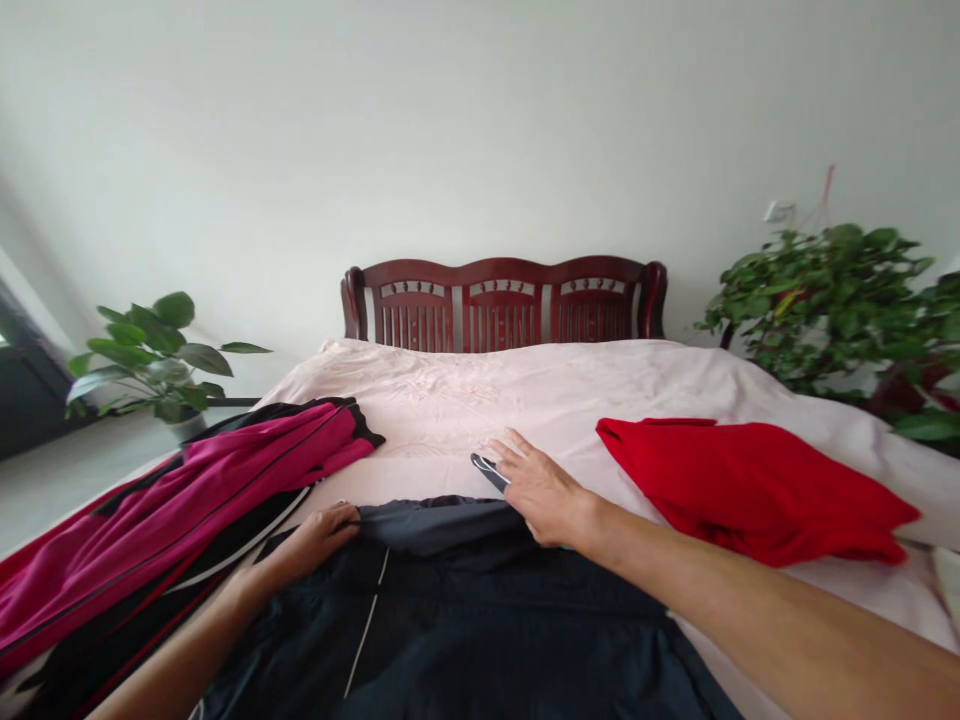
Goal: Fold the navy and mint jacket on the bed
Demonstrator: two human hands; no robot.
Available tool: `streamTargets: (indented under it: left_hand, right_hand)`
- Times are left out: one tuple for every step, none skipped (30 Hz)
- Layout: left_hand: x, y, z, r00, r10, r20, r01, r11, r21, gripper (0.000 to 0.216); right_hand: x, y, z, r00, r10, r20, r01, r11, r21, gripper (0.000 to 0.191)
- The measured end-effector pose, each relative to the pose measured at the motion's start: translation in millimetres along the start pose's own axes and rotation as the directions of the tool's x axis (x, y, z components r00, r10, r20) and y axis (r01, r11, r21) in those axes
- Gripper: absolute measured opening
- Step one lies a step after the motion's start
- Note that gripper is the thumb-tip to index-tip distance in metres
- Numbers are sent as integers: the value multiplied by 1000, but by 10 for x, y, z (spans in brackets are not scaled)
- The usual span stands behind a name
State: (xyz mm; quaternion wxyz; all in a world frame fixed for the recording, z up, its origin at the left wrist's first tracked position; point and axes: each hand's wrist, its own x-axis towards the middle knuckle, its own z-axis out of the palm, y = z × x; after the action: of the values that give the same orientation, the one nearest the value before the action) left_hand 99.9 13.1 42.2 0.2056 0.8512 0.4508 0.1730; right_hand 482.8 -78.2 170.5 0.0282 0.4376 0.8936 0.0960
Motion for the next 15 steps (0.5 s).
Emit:
streamTargets:
  left_hand:
    - [-4,-17,-3,1000,-5,-9,5,1000,-16,19]
    - [-6,-35,-5,1000,-11,-17,10,999,-33,19]
    - [-7,-53,-5,1000,-17,-24,16,999,-50,19]
    - [-5,-72,-3,999,-24,-30,22,998,-67,21]
    - [-2,-92,2,999,-33,-34,30,996,-83,23]
    - [3,-112,8,998,-45,-37,41,994,-97,27]
    - [11,-132,16,997,-59,-42,54,993,-109,31]
    - [19,-151,25,996,-77,-48,70,990,-119,35]
    - [28,-170,34,994,-97,-56,89,988,-126,38]
    - [36,-187,43,991,-119,-67,109,985,-132,39]
    - [44,-202,52,986,-143,-81,131,982,-136,40]
    - [51,-214,60,981,-168,-95,154,978,-140,40]
    - [57,-224,69,975,-193,-110,176,974,-142,41]
    - [64,-232,79,968,-217,-127,199,969,-145,41]
    - [72,-238,89,960,-239,-143,219,965,-146,40]
  right_hand:
    - [-20,65,-25,1000,24,19,-23,999,-35,36]
    - [-40,132,-39,998,45,34,-43,997,-66,33]
    - [-60,200,-42,997,65,41,-62,994,-87,30]
    - [-80,268,-34,996,84,37,-81,993,-90,28]
    - [-98,336,-19,994,104,23,-102,992,-74,27]
    - [-115,405,-1,992,126,5,-126,991,-46,26]
    - [-132,477,19,989,151,-7,-151,988,-15,24]
    - [-150,553,38,984,177,-13,-177,984,12,22]
    - [-173,636,57,979,203,-15,-202,979,33,19]
    - [-202,728,77,973,228,-12,-228,972,50,16]
    - [-240,829,103,965,262,-2,-261,963,74,13]
    - [-288,937,136,949,316,16,-315,940,128,12]
    - [-347,1049,182,921,386,48,-387,899,207,13]
    - [-415,1158,242,883,460,94,-466,835,294,15]
    - [-488,1258,317,840,522,151,-537,757,371,18]
